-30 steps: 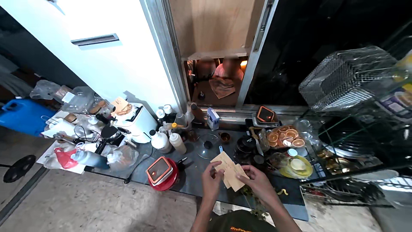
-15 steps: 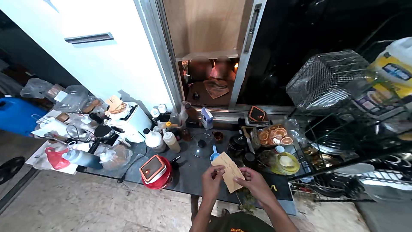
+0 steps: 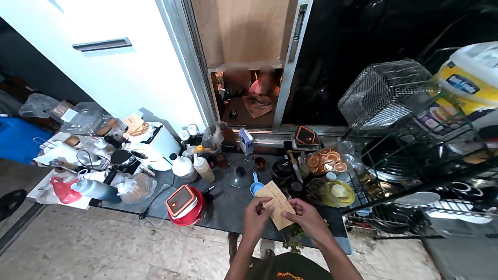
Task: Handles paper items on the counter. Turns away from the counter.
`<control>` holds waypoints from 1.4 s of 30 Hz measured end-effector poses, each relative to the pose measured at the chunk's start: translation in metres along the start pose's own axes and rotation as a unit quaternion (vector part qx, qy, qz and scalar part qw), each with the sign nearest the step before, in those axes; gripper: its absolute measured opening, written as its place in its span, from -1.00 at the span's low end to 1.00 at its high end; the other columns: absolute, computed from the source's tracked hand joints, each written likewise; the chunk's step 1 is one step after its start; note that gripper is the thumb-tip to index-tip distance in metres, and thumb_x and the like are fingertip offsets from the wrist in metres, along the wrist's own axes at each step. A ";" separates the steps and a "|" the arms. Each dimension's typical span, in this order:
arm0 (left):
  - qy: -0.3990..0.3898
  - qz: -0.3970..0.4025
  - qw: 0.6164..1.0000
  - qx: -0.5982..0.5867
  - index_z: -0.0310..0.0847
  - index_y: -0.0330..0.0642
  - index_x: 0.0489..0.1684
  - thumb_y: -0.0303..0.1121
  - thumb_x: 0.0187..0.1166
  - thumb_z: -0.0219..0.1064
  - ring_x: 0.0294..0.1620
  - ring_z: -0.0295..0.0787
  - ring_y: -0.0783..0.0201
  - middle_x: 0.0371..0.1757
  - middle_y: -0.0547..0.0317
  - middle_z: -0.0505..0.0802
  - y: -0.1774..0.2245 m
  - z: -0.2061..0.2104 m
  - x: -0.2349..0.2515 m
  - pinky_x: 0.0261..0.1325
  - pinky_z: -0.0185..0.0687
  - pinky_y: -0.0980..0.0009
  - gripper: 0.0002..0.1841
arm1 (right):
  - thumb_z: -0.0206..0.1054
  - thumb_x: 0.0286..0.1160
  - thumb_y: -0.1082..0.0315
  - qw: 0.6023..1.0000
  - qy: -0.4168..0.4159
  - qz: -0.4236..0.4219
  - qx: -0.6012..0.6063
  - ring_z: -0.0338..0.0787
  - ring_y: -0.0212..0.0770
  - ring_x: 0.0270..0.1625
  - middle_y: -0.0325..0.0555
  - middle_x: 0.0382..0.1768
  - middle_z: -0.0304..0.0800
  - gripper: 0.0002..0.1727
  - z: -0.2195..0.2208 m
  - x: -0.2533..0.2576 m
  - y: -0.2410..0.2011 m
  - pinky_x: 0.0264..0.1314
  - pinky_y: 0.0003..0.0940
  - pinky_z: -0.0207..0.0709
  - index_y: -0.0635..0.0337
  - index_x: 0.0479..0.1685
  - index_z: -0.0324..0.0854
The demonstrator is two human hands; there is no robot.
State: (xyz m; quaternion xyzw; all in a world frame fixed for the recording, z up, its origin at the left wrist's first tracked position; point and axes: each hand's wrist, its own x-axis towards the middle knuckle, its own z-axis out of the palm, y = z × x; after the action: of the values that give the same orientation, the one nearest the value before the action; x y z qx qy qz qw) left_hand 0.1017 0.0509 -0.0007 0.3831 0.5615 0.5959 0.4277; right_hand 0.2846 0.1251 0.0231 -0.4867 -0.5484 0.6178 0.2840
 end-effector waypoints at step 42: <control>0.016 0.010 1.000 0.011 0.68 -0.29 0.31 -0.52 0.58 0.40 -0.14 0.88 0.22 0.27 0.00 0.83 0.020 -0.008 -0.012 0.03 0.87 0.27 -0.67 | 0.59 0.41 0.32 1.000 -0.008 -0.027 0.009 0.90 -0.19 -0.17 -0.06 -0.24 0.91 -0.69 0.008 0.004 -0.014 0.00 -0.24 0.83 0.24 0.05 0.75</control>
State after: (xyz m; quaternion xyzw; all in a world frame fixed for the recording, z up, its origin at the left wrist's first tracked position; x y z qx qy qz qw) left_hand 0.0965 0.0368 0.0187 0.3834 0.5714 0.5998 0.4083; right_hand 0.2731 0.1290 0.0348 -0.4644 -0.5583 0.6183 0.3005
